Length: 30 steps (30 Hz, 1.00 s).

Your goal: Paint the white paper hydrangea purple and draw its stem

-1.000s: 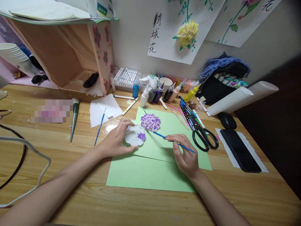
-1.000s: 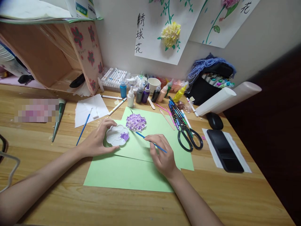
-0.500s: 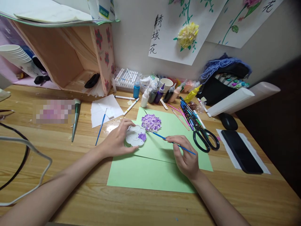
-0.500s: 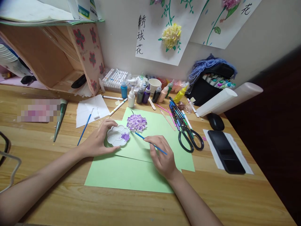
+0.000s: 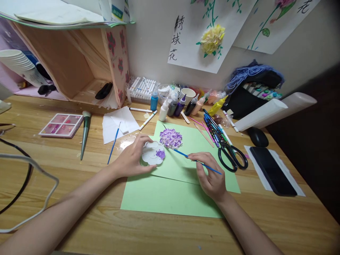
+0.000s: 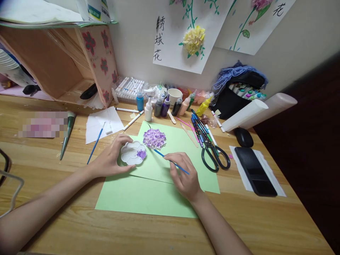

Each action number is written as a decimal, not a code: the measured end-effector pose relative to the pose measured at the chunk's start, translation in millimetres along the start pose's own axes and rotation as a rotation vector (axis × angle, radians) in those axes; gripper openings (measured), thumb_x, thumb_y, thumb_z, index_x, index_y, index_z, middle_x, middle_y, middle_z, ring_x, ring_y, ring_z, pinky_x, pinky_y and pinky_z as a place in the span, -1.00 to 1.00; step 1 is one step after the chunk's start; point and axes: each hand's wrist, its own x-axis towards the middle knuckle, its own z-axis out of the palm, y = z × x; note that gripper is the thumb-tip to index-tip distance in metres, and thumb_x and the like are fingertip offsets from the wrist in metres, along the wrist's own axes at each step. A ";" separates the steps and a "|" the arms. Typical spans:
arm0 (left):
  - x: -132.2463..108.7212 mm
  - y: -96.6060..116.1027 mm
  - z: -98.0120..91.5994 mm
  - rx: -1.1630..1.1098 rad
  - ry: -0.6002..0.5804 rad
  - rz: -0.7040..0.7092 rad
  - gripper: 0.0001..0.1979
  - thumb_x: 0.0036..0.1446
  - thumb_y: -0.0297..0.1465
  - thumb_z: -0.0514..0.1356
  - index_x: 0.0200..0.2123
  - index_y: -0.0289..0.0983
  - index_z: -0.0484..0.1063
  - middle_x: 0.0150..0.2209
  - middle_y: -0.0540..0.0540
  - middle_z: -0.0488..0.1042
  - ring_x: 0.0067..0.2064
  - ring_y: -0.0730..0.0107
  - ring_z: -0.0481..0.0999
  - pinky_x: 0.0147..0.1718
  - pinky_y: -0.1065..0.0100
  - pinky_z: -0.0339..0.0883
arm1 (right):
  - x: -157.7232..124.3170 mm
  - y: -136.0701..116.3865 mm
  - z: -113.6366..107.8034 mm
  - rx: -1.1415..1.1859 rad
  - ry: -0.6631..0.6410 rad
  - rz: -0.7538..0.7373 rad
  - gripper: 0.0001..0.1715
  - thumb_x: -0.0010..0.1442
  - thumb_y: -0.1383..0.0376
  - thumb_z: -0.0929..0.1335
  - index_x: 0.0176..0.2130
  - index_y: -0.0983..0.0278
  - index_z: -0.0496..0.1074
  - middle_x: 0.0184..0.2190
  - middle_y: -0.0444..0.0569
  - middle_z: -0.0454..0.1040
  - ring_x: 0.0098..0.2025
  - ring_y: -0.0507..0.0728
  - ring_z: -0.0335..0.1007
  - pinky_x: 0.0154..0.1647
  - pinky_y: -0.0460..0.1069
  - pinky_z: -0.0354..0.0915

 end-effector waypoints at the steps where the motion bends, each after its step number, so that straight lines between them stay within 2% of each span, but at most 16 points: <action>1: 0.0 0.0 -0.1 0.002 -0.002 -0.004 -0.35 0.02 -0.21 0.32 0.07 -0.18 0.03 0.01 -0.22 0.24 0.07 0.02 0.32 0.01 -0.01 0.34 | 0.1 0.3 -0.4 0.000 0.008 0.002 -0.67 0.24 0.51 0.23 -0.08 0.21 0.39 -0.25 -0.02 0.53 -0.18 0.12 0.43 -0.17 0.04 0.37; 4: 0.1 0.2 -0.1 0.005 -0.008 -0.010 -0.35 0.01 -0.21 0.32 0.07 -0.18 0.03 0.02 -0.22 0.24 0.07 0.02 0.32 0.01 0.00 0.34 | 0.5 0.5 -1.2 0.008 0.028 0.011 -0.67 0.24 0.52 0.22 -0.09 0.20 0.39 -0.26 -0.03 0.52 -0.18 0.12 0.43 -0.17 0.03 0.37; 11: 0.8 0.7 0.2 -0.010 0.001 -0.005 -0.34 0.01 -0.21 0.32 0.07 -0.18 0.04 0.02 -0.22 0.25 0.07 0.02 0.34 0.01 0.00 0.35 | 1.1 -0.4 -0.4 -0.002 -0.015 -0.017 -0.68 0.23 0.52 0.23 -0.09 0.22 0.38 -0.26 -0.02 0.52 -0.18 0.12 0.42 -0.17 0.03 0.36; 17: 0.0 -0.3 0.5 0.004 -0.005 -0.007 -0.35 0.01 -0.22 0.32 0.07 -0.19 0.04 0.02 -0.23 0.24 0.08 0.02 0.32 0.03 -0.01 0.33 | 0.8 -0.5 -4.3 0.008 0.079 -0.008 -0.69 0.23 0.52 0.21 -0.14 0.22 0.39 -0.29 -0.04 0.51 -0.22 0.11 0.42 -0.20 0.03 0.35; 25: 0.6 0.2 0.3 -0.008 -0.005 -0.015 -0.34 0.00 -0.22 0.33 0.07 -0.17 0.03 0.01 -0.21 0.25 0.07 0.03 0.33 -0.01 0.00 0.36 | 0.8 -0.3 -4.5 -0.040 0.026 0.007 -0.69 0.24 0.51 0.22 -0.12 0.21 0.39 -0.27 -0.04 0.52 -0.20 0.12 0.43 -0.18 0.04 0.37; 30: 1.2 -0.3 1.7 -0.006 -0.001 -0.010 -0.34 0.00 -0.22 0.32 0.07 -0.18 0.04 0.01 -0.22 0.25 0.06 0.02 0.34 -0.01 0.01 0.37 | 2.6 -1.2 -5.6 -0.034 0.063 -0.009 -0.69 0.23 0.51 0.21 -0.13 0.21 0.39 -0.28 -0.03 0.52 -0.20 0.12 0.43 -0.20 0.04 0.36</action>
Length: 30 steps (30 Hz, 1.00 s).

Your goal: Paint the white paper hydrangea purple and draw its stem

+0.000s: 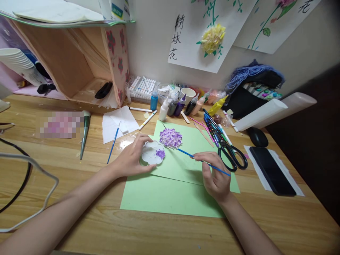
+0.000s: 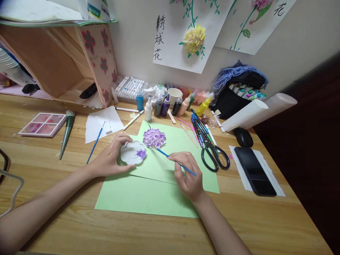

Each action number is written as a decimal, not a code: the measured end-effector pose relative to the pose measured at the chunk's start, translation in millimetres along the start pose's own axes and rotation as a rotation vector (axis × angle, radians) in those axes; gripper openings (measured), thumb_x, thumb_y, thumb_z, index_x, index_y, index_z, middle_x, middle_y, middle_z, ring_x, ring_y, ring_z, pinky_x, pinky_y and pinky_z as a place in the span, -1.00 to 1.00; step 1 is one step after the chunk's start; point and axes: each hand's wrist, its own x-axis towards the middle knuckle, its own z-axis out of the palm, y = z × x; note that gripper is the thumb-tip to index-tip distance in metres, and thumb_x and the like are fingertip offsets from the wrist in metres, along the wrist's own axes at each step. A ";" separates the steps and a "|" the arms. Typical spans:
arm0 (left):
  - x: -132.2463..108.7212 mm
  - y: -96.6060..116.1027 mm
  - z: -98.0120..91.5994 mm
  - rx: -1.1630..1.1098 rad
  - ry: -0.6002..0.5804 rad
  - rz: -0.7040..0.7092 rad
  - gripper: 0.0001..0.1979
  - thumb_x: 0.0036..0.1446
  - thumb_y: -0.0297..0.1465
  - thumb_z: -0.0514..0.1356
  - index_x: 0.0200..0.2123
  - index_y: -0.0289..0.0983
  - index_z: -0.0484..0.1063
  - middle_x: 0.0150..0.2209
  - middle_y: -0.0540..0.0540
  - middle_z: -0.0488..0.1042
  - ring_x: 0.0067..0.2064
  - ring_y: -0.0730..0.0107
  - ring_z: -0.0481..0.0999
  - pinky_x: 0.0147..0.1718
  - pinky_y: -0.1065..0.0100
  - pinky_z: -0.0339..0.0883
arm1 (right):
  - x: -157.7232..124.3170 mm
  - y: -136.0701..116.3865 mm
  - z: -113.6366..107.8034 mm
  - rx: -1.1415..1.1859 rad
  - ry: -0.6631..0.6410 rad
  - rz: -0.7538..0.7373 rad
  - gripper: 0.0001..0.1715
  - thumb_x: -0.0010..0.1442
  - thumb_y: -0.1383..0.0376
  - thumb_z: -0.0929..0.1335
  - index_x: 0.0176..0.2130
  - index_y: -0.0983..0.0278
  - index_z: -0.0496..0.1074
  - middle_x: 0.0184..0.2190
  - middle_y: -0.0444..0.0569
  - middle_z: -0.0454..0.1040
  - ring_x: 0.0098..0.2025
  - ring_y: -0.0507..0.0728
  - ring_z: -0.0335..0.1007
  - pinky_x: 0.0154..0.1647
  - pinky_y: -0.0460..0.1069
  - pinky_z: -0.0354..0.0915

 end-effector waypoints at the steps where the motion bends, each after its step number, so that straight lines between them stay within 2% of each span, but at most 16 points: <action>1: -0.1 0.0 0.0 -0.001 0.000 0.003 -0.34 0.00 -0.22 0.33 0.07 -0.18 0.04 0.01 -0.22 0.25 0.07 0.02 0.34 -0.01 0.01 0.37 | 0.3 -0.1 0.4 -0.003 -0.008 -0.004 -0.69 0.22 0.51 0.22 -0.13 0.22 0.39 -0.27 -0.03 0.52 -0.19 0.12 0.43 -0.19 0.04 0.37; 5: -0.9 0.6 -1.0 0.000 0.002 0.000 -0.33 0.00 -0.21 0.32 0.07 -0.17 0.03 0.02 -0.22 0.25 0.07 0.02 0.33 -0.01 0.00 0.37 | 0.1 0.5 0.9 -0.021 -0.045 -0.016 -0.70 0.22 0.50 0.23 -0.12 0.21 0.40 -0.28 -0.03 0.53 -0.21 0.13 0.44 -0.20 0.06 0.37; 10: -0.7 1.7 -2.3 -0.002 -0.005 -0.001 -0.34 0.01 -0.21 0.32 0.07 -0.16 0.03 0.02 -0.21 0.25 0.07 0.03 0.34 -0.02 0.01 0.37 | -3.6 0.3 -0.9 0.058 0.066 0.040 -0.72 0.24 0.45 0.21 -0.18 0.20 0.42 -0.32 -0.03 0.53 -0.25 0.16 0.44 -0.24 0.08 0.35; 12: -0.2 2.2 -2.5 -0.003 -0.010 -0.006 -0.35 0.01 -0.20 0.32 0.07 -0.16 0.03 0.02 -0.21 0.25 0.06 0.03 0.34 -0.03 0.02 0.37 | -4.5 -1.6 0.1 0.107 0.072 0.064 -0.73 0.25 0.43 0.20 -0.20 0.20 0.44 -0.34 -0.02 0.53 -0.26 0.17 0.45 -0.25 0.10 0.36; 19: 0.2 2.4 -2.3 0.006 -0.003 -0.006 -0.35 0.01 -0.21 0.32 0.07 -0.17 0.04 0.01 -0.22 0.25 0.05 0.03 0.33 -0.05 0.02 0.37 | -2.0 -10.5 6.4 0.157 -0.074 0.016 -0.72 0.24 0.46 0.20 -0.19 0.20 0.42 -0.34 -0.03 0.56 -0.28 0.14 0.48 -0.30 0.07 0.38; 26: 0.2 1.5 -2.0 0.007 -0.010 0.010 -0.35 0.02 -0.21 0.31 0.07 -0.16 0.02 0.01 -0.21 0.24 0.06 0.04 0.32 -0.04 0.02 0.36 | -4.3 -6.9 3.9 0.155 -0.029 0.051 -0.72 0.26 0.46 0.20 -0.17 0.21 0.42 -0.32 -0.04 0.53 -0.25 0.13 0.45 -0.25 0.06 0.36; 30: 0.4 1.0 -1.6 0.004 -0.022 -0.011 -0.34 0.00 -0.20 0.32 0.06 -0.17 0.02 0.01 -0.21 0.23 0.05 0.04 0.32 -0.04 0.02 0.37 | -5.8 -1.0 1.8 0.098 0.074 0.122 -0.74 0.28 0.44 0.20 -0.19 0.20 0.42 -0.32 -0.02 0.52 -0.24 0.15 0.44 -0.24 0.09 0.36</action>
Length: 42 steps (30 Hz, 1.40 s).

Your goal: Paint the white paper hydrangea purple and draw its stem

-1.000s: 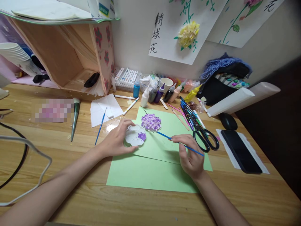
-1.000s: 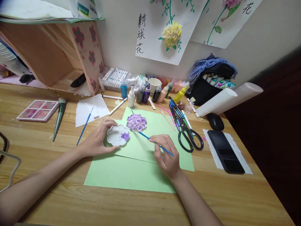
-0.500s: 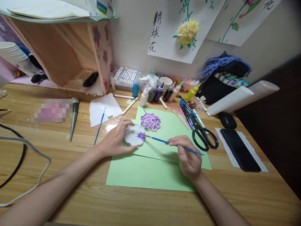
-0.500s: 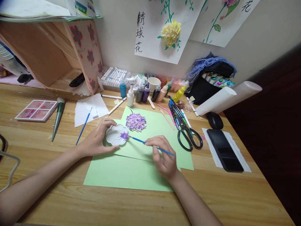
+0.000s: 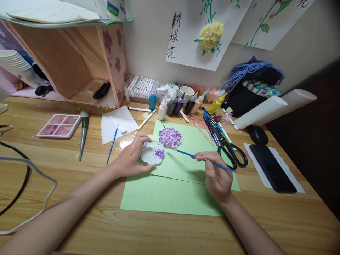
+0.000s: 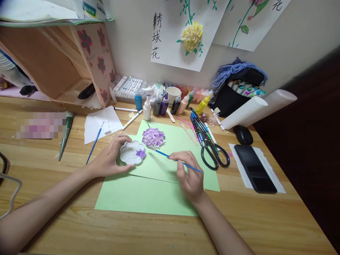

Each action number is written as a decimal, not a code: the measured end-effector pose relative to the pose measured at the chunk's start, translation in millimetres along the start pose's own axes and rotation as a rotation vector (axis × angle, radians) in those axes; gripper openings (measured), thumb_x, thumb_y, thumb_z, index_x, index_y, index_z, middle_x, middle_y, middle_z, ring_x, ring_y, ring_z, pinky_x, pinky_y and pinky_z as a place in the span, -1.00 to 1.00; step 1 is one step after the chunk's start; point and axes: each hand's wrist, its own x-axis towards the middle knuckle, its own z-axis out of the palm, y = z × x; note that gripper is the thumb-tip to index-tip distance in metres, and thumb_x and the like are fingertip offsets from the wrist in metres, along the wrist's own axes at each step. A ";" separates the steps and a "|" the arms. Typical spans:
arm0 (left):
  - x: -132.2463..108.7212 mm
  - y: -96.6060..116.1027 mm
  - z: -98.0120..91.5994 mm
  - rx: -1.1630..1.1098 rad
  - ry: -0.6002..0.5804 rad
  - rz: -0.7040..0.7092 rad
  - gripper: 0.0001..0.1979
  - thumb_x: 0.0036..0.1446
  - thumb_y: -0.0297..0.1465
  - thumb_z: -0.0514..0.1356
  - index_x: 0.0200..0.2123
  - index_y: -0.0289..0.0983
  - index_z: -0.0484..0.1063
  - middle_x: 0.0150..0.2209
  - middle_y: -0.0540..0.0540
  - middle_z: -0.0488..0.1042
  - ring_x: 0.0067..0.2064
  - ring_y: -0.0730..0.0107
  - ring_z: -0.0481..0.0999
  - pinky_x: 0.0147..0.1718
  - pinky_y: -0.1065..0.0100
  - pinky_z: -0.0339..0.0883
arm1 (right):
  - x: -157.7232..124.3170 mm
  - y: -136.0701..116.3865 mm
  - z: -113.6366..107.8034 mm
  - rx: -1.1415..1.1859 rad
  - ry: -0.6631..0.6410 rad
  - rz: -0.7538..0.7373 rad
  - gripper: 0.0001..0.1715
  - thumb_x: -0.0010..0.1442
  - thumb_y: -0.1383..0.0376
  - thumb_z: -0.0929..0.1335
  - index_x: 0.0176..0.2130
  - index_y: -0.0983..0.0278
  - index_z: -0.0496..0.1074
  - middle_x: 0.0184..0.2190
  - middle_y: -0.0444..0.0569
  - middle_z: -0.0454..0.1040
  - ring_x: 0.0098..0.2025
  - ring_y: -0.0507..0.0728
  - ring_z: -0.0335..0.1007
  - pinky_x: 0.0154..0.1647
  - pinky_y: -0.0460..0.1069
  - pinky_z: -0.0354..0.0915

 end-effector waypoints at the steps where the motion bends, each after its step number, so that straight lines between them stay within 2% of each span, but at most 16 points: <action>1: 0.0 0.0 0.0 -0.002 -0.002 -0.005 -0.34 0.00 -0.20 0.33 0.06 -0.17 0.03 0.01 -0.21 0.23 0.05 0.03 0.32 -0.04 0.02 0.37 | -0.1 1.4 -0.5 -0.018 0.013 0.017 -0.74 0.28 0.43 0.20 -0.20 0.20 0.42 -0.32 -0.02 0.52 -0.24 0.16 0.44 -0.24 0.09 0.36; 13: 0.8 1.8 -0.9 0.000 0.001 -0.004 -0.36 -0.02 -0.21 0.32 0.05 -0.15 0.04 -0.01 -0.20 0.26 0.02 0.04 0.36 -0.07 0.04 0.38 | 3.5 2.7 3.6 -0.099 -0.079 0.002 -0.75 0.29 0.41 0.21 -0.16 0.19 0.43 -0.31 -0.03 0.53 -0.26 0.14 0.44 -0.26 0.06 0.37; 18: 0.9 1.5 -0.8 0.005 -0.005 -0.005 -0.36 0.00 -0.20 0.31 0.05 -0.16 0.03 0.00 -0.20 0.25 0.03 0.04 0.34 -0.05 0.04 0.37 | 3.3 3.3 2.7 -0.070 -0.042 -0.002 -0.75 0.29 0.43 0.21 -0.17 0.19 0.42 -0.30 -0.04 0.53 -0.25 0.13 0.44 -0.25 0.06 0.37; 23: 0.8 2.6 -0.9 -0.001 0.000 -0.028 -0.37 -0.02 -0.22 0.31 0.05 -0.16 0.05 0.00 -0.20 0.26 0.02 0.05 0.36 -0.07 0.05 0.37 | 5.0 1.2 3.3 -0.088 -0.080 0.005 -0.76 0.29 0.41 0.21 -0.18 0.19 0.42 -0.32 -0.04 0.53 -0.28 0.13 0.45 -0.27 0.06 0.37; 28: 0.5 2.1 -0.3 0.001 -0.004 -0.024 -0.36 -0.01 -0.23 0.32 0.05 -0.15 0.03 0.00 -0.20 0.25 0.04 0.04 0.35 -0.05 0.05 0.36 | 5.2 0.7 2.2 -0.081 -0.041 -0.003 -0.76 0.29 0.40 0.21 -0.19 0.19 0.43 -0.33 -0.04 0.53 -0.29 0.14 0.46 -0.27 0.07 0.37; 32: 0.5 1.4 0.0 0.002 -0.012 -0.025 -0.35 0.01 -0.21 0.32 0.06 -0.14 0.02 0.01 -0.20 0.23 0.05 0.05 0.34 -0.05 0.05 0.36 | 5.9 0.5 1.9 -0.079 -0.091 -0.018 -0.76 0.28 0.43 0.22 -0.17 0.19 0.41 -0.32 -0.04 0.53 -0.28 0.13 0.44 -0.26 0.06 0.37; 42: -0.1 1.4 -0.7 0.000 -0.005 -0.017 -0.35 0.01 -0.22 0.32 0.06 -0.14 0.02 0.00 -0.20 0.23 0.05 0.04 0.34 -0.05 0.04 0.37 | 4.4 -0.4 -0.8 -0.048 -0.035 -0.036 -0.75 0.27 0.43 0.21 -0.19 0.19 0.43 -0.34 -0.04 0.54 -0.28 0.15 0.46 -0.27 0.08 0.38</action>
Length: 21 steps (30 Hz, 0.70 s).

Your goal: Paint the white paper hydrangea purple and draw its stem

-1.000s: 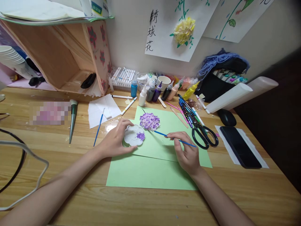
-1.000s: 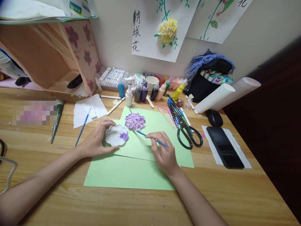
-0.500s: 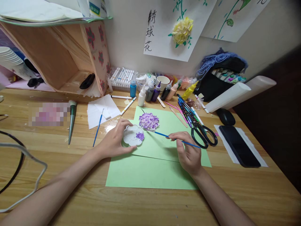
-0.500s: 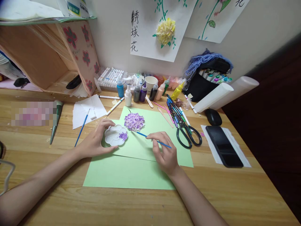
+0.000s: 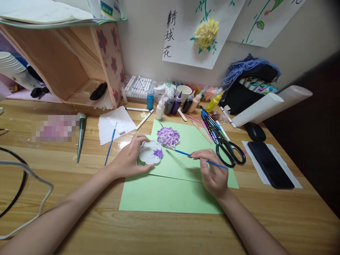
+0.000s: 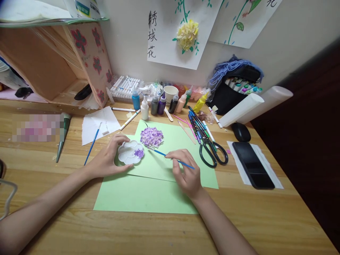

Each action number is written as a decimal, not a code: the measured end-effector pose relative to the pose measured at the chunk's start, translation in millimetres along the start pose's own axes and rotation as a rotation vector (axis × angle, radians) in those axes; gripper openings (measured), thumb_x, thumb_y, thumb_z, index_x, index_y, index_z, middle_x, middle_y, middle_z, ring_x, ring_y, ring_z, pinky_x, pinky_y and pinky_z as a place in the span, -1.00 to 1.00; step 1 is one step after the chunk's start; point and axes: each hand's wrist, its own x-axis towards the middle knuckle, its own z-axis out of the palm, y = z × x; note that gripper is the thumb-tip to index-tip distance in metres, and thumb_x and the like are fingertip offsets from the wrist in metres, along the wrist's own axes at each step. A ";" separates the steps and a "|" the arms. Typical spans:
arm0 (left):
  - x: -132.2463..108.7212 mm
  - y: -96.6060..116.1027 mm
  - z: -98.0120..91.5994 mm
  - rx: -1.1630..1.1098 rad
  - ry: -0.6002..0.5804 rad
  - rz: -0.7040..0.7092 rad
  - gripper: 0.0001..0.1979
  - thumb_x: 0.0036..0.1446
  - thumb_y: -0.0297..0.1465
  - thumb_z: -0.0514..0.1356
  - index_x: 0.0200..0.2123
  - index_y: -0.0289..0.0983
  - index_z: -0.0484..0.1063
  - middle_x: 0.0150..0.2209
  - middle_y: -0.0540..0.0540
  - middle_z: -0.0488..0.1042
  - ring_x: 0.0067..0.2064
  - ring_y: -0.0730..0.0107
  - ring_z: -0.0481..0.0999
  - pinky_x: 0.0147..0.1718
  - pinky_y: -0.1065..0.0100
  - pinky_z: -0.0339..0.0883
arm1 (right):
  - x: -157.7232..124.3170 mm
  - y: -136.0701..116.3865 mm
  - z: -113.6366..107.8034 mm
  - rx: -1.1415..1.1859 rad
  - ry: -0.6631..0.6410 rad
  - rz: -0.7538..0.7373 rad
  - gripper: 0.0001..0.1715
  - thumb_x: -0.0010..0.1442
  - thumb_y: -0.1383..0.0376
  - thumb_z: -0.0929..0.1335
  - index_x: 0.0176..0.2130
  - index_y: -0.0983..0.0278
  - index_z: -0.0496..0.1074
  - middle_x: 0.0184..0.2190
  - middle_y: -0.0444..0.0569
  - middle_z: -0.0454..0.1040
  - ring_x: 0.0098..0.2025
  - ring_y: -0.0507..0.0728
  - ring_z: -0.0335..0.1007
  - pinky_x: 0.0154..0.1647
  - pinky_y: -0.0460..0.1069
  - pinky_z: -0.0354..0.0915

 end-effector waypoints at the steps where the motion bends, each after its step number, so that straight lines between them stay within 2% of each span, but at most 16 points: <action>1: 0.1 0.0 0.0 0.000 0.003 0.005 -0.36 0.01 -0.23 0.32 0.06 -0.15 0.02 0.00 -0.19 0.23 0.04 0.04 0.33 -0.06 0.04 0.37 | -0.2 -0.9 -0.4 0.020 0.016 -0.010 -0.74 0.26 0.43 0.21 -0.19 0.19 0.43 -0.35 -0.04 0.54 -0.28 0.15 0.47 -0.27 0.08 0.38; 3: 0.5 -0.3 0.2 -0.002 0.006 0.017 -0.36 0.01 -0.23 0.32 0.06 -0.15 0.02 -0.01 -0.20 0.23 0.04 0.05 0.33 -0.06 0.05 0.37 | -0.2 -3.3 -0.8 0.054 0.006 -0.027 -0.74 0.26 0.44 0.21 -0.19 0.20 0.43 -0.35 -0.04 0.55 -0.27 0.15 0.48 -0.27 0.08 0.38; 8: 1.0 -1.6 0.8 -0.001 0.008 0.021 -0.36 0.02 -0.22 0.31 0.06 -0.19 0.03 -0.01 -0.21 0.23 0.03 0.06 0.32 -0.07 0.07 0.36 | 2.0 -9.2 1.3 0.092 -0.111 -0.063 -0.73 0.24 0.45 0.21 -0.19 0.20 0.43 -0.34 -0.04 0.57 -0.28 0.14 0.48 -0.30 0.06 0.40; 14: 0.5 -1.9 1.6 0.002 0.003 0.021 -0.35 0.02 -0.23 0.32 0.06 -0.18 0.02 0.00 -0.21 0.23 0.03 0.07 0.33 -0.07 0.08 0.36 | 2.6 -7.0 -0.9 0.106 -0.110 -0.057 -0.72 0.24 0.47 0.21 -0.18 0.20 0.43 -0.33 -0.04 0.55 -0.28 0.13 0.46 -0.30 0.05 0.38; 19: -0.8 -1.0 1.0 0.001 0.006 0.012 -0.35 0.01 -0.23 0.32 0.06 -0.17 0.02 0.00 -0.20 0.23 0.04 0.07 0.32 -0.05 0.07 0.36 | 1.0 4.4 -9.4 0.082 0.078 0.012 -0.73 0.26 0.47 0.20 -0.21 0.21 0.43 -0.35 -0.04 0.51 -0.31 0.12 0.40 -0.33 0.04 0.32; 21: -1.2 -0.8 0.6 0.005 0.005 0.010 -0.35 0.01 -0.23 0.32 0.06 -0.17 0.02 0.00 -0.20 0.23 0.04 0.07 0.33 -0.05 0.07 0.35 | 1.1 7.3 -11.2 0.043 0.081 0.004 -0.73 0.25 0.48 0.21 -0.21 0.22 0.43 -0.35 -0.04 0.51 -0.31 0.12 0.40 -0.32 0.04 0.32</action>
